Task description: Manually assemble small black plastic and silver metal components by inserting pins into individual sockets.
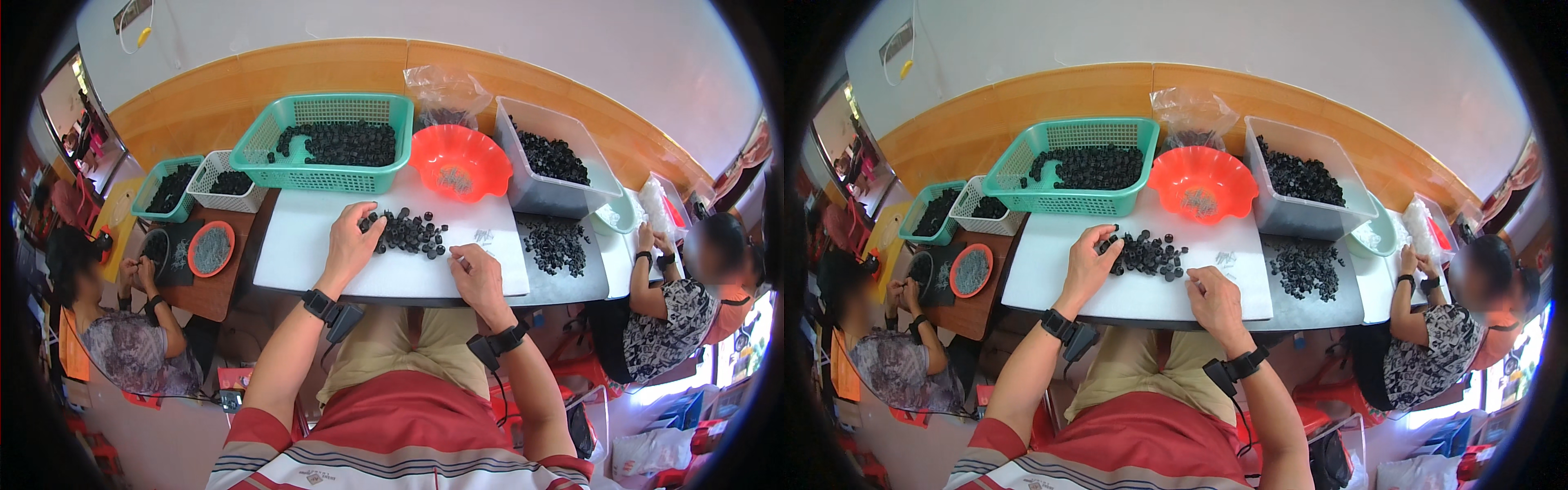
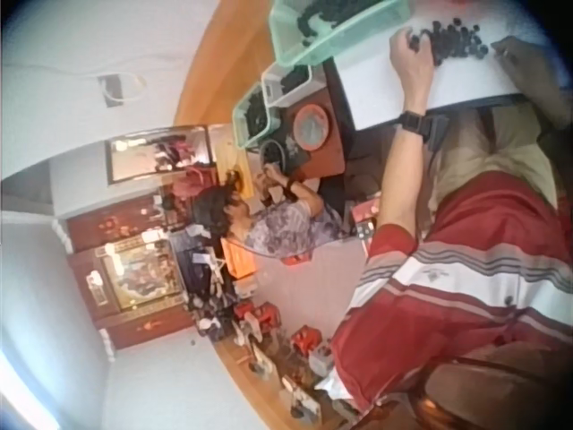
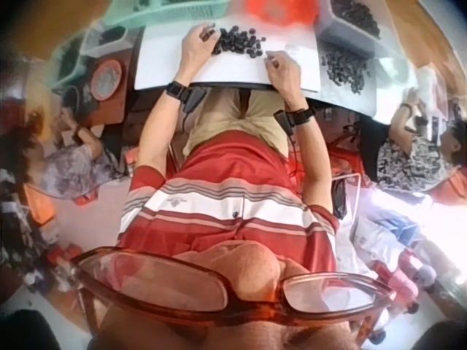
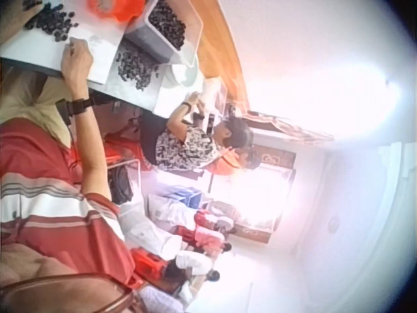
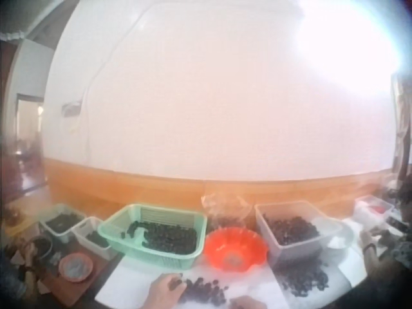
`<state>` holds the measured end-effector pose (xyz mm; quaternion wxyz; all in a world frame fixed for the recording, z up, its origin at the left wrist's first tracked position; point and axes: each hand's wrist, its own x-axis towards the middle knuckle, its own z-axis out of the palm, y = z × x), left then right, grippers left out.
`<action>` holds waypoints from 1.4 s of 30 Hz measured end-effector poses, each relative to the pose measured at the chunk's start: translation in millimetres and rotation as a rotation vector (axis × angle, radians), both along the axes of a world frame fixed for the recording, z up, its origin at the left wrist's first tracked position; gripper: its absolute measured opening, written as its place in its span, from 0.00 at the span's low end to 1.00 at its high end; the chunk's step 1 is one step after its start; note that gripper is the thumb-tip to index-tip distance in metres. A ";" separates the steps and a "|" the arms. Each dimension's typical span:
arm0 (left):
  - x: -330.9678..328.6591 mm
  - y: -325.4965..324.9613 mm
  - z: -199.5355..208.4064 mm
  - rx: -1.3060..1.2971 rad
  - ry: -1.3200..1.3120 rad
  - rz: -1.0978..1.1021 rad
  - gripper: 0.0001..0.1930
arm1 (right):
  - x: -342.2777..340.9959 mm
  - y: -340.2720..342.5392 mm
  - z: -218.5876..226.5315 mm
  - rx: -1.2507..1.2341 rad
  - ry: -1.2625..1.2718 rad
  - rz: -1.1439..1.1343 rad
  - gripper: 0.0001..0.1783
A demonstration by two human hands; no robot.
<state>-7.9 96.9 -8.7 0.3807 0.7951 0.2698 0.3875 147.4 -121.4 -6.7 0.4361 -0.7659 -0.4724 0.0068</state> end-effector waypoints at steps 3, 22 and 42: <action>-0.4 0.3 -0.5 0.004 -0.001 0.003 0.20 | -1.5 -1.4 2.6 -0.012 0.019 -0.003 0.11; 0.7 -4.6 4.0 0.028 0.016 0.004 0.17 | 2.5 -2.4 0.0 0.011 -0.044 0.033 0.09; 0.5 -1.4 2.4 0.113 0.035 0.005 0.16 | 23.4 13.7 14.5 -0.033 -0.046 0.060 0.10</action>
